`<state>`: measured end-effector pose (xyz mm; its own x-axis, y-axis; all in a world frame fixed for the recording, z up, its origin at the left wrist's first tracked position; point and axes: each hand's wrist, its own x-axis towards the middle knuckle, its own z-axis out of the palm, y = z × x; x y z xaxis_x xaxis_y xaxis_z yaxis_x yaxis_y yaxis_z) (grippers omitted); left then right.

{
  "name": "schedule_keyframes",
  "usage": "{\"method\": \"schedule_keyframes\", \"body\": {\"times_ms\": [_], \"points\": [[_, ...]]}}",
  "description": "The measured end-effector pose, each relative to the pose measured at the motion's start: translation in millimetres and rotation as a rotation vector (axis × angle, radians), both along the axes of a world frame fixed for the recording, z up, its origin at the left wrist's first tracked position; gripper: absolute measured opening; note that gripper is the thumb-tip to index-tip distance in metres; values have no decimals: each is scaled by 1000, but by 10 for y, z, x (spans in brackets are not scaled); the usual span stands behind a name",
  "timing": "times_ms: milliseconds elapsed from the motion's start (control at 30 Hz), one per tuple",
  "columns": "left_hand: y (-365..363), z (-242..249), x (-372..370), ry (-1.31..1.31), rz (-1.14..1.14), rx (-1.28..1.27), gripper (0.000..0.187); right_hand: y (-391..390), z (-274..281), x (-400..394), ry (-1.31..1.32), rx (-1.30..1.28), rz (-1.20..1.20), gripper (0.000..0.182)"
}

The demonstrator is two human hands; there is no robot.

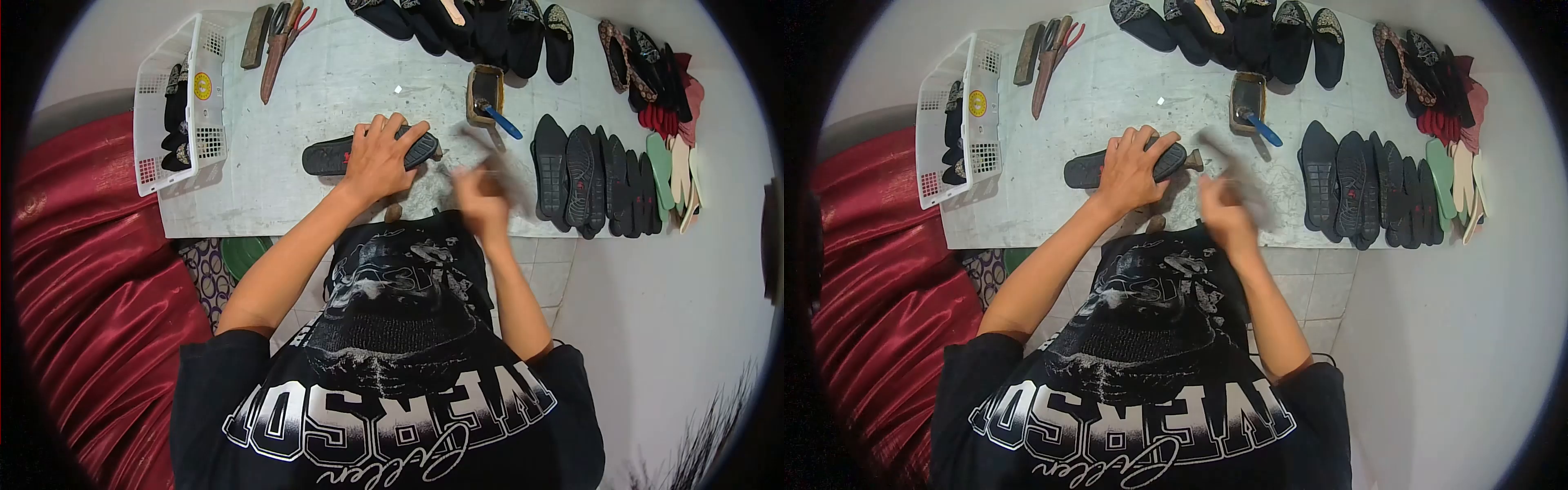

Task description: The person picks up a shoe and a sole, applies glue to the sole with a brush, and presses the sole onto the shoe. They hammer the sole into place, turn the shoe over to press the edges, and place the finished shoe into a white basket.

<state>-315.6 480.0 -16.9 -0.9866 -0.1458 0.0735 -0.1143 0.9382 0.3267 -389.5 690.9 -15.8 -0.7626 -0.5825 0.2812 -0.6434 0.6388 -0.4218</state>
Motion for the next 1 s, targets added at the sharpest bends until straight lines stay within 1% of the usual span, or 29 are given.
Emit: {"method": "schedule_keyframes", "body": {"times_ms": [33, 67, 100, 167, 200, 233, 300, 367, 400, 433, 467, 500, 533, 567, 600, 633, 700, 733, 767, 833, 867, 933, 1000], "points": [[-1, -5, 6, -11, 16, 8, 74, -112, 29, 143, -645, -214, 8, 19], [3, -4, 12, -11, 13, 6, 74, -26, -426, 310, -451, -347, -8, 21], [7, -6, -4, -15, 14, -6, 71, -4, -354, 246, -446, -349, -5, 21], [30, -13, 51, -38, 30, -14, 69, 87, -121, 187, -901, -190, -19, 20], [27, -17, 37, -29, 28, -15, 69, 66, 42, 177, -815, -335, -19, 19], [16, -24, 5, -12, 31, -18, 68, 69, 195, 114, -814, -334, -17, 19], [20, -28, 7, -22, 32, -22, 68, 110, 557, 9, -819, -454, -14, 18], [16, -27, 22, -25, 28, -34, 68, -43, 1181, -73, -599, -461, -44, 19], [17, -39, 24, -4, 28, -26, 68, -2, 1034, -62, -508, -568, -40, 20], [16, -42, 25, 17, 29, -17, 69, 5, 874, -6, -506, -569, -37, 20], [13, -31, 24, 20, 32, -20, 69, -11, 718, 66, -493, -538, -81, 19], [17, -18, 26, 10, 33, -15, 70, -80, 701, 109, -480, -506, -126, 18], [20, -8, 22, 1, 31, -9, 70, -164, 746, 124, -325, -356, -39, 16], [18, -10, 11, 6, 31, -10, 70, -41, 76, 155, -520, -413, 78, 11], [11, -19, 0, 1, 48, 2, 72, 32, -124, 185, -676, -279, 137, 11], [9, -24, 4, -8, 62, 16, 75, 75, -155, 255, -676, -279, 135, 11], [-9, -25, -27, 22, 64, 2, 75, 104, -127, 327, -788, -138, -74, 13], [37, -26, 52, 24, 49, 2, 76, 172, -101, 359, -891, -232, -123, 16], [44, -26, 74, 17, 46, 4, 76, 190, -22, 338, -873, -277, -67, 14], [37, -31, 42, -1, 53, 7, 76, 121, 324, 263, -731, -319, -17, 12], [48, -35, 44, -1, 51, 8, 76, 58, 528, 224, -731, -320, -19, 12], [42, -31, 43, 13, 52, 4, 76, -89, 824, 163, -311, -388, 49, 13], [40, -27, 44, 15, 56, 1, 76, -116, 793, 177, -311, -404, 55, 12]]}}
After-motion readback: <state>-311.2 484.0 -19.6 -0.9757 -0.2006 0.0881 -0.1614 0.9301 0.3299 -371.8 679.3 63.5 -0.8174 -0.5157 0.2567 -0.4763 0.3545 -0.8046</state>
